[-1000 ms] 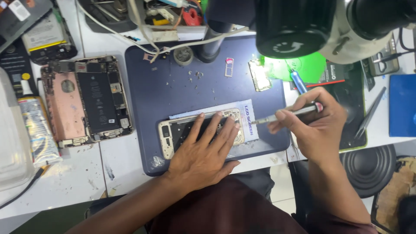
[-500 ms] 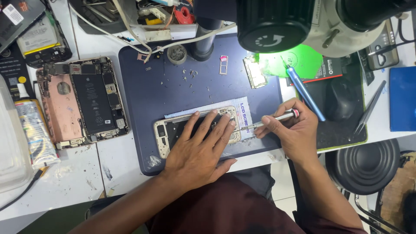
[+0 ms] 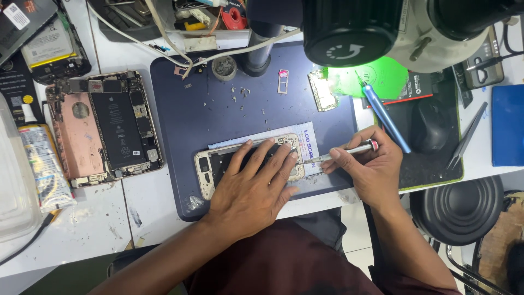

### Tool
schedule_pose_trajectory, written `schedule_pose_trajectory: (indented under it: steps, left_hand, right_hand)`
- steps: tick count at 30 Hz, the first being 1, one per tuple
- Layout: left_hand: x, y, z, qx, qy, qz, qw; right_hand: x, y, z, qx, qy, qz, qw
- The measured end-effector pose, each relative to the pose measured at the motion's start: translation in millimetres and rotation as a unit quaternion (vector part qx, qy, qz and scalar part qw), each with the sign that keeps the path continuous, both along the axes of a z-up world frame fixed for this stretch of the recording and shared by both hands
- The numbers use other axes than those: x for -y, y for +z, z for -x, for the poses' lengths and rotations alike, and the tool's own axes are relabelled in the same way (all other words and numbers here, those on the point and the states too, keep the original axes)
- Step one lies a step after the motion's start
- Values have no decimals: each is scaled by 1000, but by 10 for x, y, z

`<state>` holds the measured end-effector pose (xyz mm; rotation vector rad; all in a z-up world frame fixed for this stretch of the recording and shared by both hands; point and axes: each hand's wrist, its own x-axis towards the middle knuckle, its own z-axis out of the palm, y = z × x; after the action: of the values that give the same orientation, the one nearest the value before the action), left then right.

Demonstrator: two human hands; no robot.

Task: Disassembling a mobile phone by removing internal screws and prying the screen from the frame.

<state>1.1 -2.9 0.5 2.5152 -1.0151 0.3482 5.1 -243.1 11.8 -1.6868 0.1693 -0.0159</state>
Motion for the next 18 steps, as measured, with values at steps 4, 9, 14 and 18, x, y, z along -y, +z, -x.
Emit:
schedule_pose_trajectory:
  steps: [4, 9, 14, 18]
  left_hand:
    - [36, 23, -34, 2, 15, 18, 1000]
    - [99, 34, -56, 60, 62, 39, 996]
    - [103, -18, -45, 64, 61, 52, 995]
    - [91, -24, -44, 54, 51, 65, 995]
  right_hand:
    - [27, -13, 16, -7, -7, -16, 1000]
    - [7, 8, 57, 8, 6, -30, 999]
    - [-11, -11, 79, 1, 3, -28, 1000]
    - [-15, 1, 75, 14, 3, -22, 1000]
